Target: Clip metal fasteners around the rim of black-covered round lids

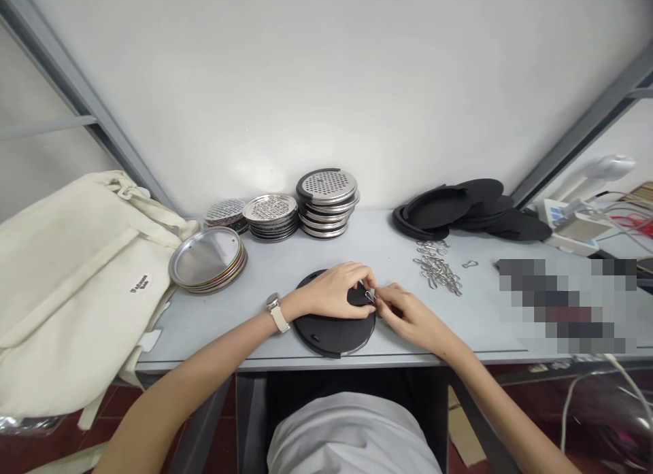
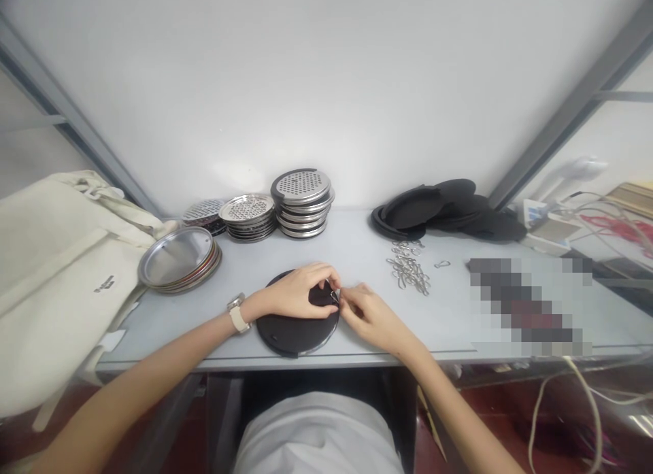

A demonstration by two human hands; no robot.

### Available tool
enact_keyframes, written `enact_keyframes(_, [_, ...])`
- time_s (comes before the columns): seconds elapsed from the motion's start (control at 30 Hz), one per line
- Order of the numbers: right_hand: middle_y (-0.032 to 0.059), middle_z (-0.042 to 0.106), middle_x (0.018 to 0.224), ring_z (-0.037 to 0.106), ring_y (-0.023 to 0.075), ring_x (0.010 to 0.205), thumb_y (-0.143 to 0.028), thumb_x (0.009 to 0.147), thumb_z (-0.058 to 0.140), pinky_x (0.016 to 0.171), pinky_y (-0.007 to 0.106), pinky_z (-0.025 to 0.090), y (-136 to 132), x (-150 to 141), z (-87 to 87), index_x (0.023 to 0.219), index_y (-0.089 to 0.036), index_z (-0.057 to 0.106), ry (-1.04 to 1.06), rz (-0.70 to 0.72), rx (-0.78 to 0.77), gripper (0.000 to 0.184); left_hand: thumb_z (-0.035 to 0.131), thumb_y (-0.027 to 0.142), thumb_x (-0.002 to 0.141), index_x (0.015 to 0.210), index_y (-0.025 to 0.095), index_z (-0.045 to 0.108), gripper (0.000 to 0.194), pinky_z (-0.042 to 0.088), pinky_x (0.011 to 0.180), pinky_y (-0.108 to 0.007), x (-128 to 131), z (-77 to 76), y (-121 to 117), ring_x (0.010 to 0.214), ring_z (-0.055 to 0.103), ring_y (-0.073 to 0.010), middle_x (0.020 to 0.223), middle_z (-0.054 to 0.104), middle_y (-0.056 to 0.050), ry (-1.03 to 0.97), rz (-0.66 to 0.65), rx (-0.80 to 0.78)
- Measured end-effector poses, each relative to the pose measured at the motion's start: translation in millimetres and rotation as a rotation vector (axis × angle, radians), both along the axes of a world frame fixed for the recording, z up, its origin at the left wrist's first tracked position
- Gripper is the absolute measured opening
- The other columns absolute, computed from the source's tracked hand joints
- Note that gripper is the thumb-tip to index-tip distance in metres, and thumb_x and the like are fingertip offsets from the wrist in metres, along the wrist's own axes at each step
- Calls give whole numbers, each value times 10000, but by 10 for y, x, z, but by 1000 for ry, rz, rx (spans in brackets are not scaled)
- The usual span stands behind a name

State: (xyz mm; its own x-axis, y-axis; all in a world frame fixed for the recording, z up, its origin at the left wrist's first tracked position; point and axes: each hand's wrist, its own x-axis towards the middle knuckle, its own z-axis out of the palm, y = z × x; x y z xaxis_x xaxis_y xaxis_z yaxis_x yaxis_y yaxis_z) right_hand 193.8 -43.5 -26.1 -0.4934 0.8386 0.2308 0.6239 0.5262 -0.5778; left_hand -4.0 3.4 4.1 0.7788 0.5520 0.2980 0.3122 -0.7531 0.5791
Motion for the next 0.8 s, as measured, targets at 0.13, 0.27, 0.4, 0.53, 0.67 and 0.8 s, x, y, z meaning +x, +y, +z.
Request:
enact_keyframes(0.13, [2,544,651,503,159,649,-205,930,385,698,304,418,-5,2,-4,697,-200,472,-2,-3,-6,249,654,269,755,906,177,563,199,452,802,-279,-10,-41,6,860,550,-161,963,540,-42,13,29,69])
enact_keyframes(0.27, [-4,539,640,506,160,651,-199,926,390,695,300,418,-4,6,-7,686,-204,468,3,-5,-2,253,648,253,761,880,172,576,161,449,818,-283,-13,-51,10,860,549,-159,952,542,-43,1,26,48])
enact_keyframes(0.4, [0,544,634,506,161,648,-211,928,392,680,300,419,-5,-2,6,688,-200,484,8,-12,-10,257,638,248,784,869,168,577,132,451,813,-287,-12,-31,15,860,551,-155,955,549,-45,-17,-9,-19])
enact_keyframes(0.53, [6,556,649,516,160,651,-236,939,377,686,302,425,-7,-7,6,711,-197,500,5,-14,-19,262,651,251,790,872,170,575,138,456,797,-283,-16,-23,28,846,550,-147,945,546,-40,-35,-33,-82])
enact_keyframes(0.67, [-5,530,628,504,155,637,-258,949,373,693,304,421,-4,2,-15,702,-198,480,-5,-19,-11,275,673,268,786,880,165,578,169,455,789,-275,-21,-28,42,840,550,-142,938,542,-38,-37,-47,-90])
enact_keyframes(0.8, [0,533,655,507,157,656,-272,962,356,701,307,418,0,9,-15,729,-198,487,-13,-8,-19,278,655,307,810,904,164,589,184,444,815,-275,-38,-20,63,867,551,-148,950,552,-40,7,-50,-40])
